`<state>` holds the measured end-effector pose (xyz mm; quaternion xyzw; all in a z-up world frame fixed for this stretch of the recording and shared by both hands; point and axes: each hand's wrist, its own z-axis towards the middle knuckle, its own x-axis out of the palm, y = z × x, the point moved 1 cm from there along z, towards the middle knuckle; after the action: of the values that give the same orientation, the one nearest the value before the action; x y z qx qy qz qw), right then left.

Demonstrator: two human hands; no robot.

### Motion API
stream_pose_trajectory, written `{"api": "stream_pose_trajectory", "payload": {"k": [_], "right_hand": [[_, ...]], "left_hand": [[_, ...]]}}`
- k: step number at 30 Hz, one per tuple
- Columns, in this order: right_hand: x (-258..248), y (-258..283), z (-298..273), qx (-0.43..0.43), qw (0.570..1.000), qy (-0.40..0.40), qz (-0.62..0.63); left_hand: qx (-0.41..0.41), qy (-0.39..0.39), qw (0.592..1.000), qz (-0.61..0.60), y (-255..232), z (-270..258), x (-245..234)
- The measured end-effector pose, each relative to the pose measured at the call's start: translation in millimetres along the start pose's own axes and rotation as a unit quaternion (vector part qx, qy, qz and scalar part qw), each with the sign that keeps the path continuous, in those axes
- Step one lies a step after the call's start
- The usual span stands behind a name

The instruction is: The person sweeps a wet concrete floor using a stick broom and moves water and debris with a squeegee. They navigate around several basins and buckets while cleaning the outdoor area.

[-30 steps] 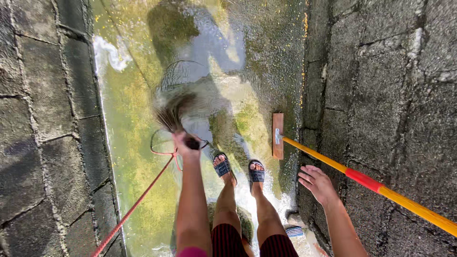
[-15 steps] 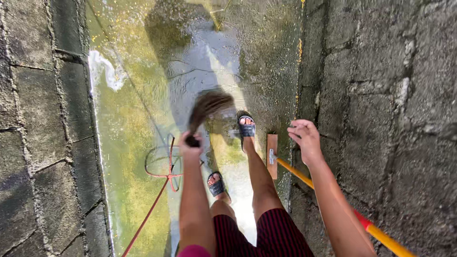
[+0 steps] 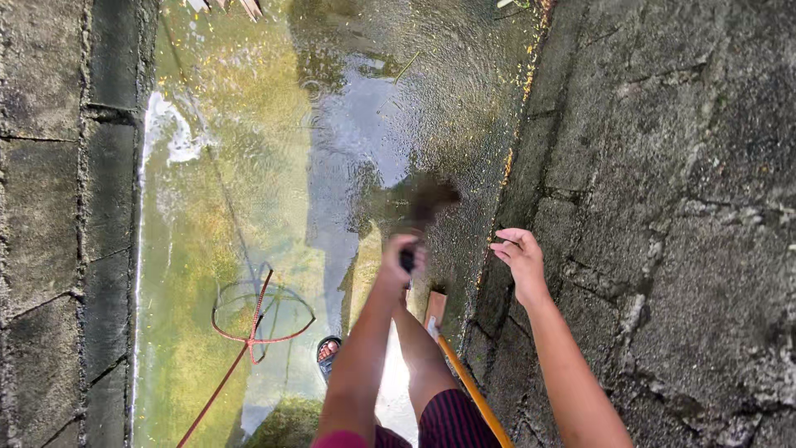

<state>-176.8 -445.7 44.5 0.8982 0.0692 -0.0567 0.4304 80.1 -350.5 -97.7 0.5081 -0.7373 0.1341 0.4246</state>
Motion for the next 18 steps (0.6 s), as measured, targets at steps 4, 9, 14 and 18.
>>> {"api": "stream_pose_trajectory", "payload": {"k": [4,9,14,18], "right_hand": [[-26.6,24.1,33.5,0.016,0.999,0.023,-0.043],[-0.2,50.1,48.2,0.075,0.992,0.051,-0.083],[65.3,101.2,69.0,0.055,0.995,0.069,-0.036],[104.0,156.1,105.0,-0.023,0.996,0.056,-0.066]], "left_hand": [[0.293,-0.264,0.891,-0.224,-166.7,-151.2,-97.9],[0.482,-0.309,0.819,0.025,-100.0,-166.4,-23.8],[0.179,-0.195,0.959,0.099,-14.4,-94.6,139.8],[0.037,-0.128,0.99,0.041,-16.5,68.0,197.9]]}}
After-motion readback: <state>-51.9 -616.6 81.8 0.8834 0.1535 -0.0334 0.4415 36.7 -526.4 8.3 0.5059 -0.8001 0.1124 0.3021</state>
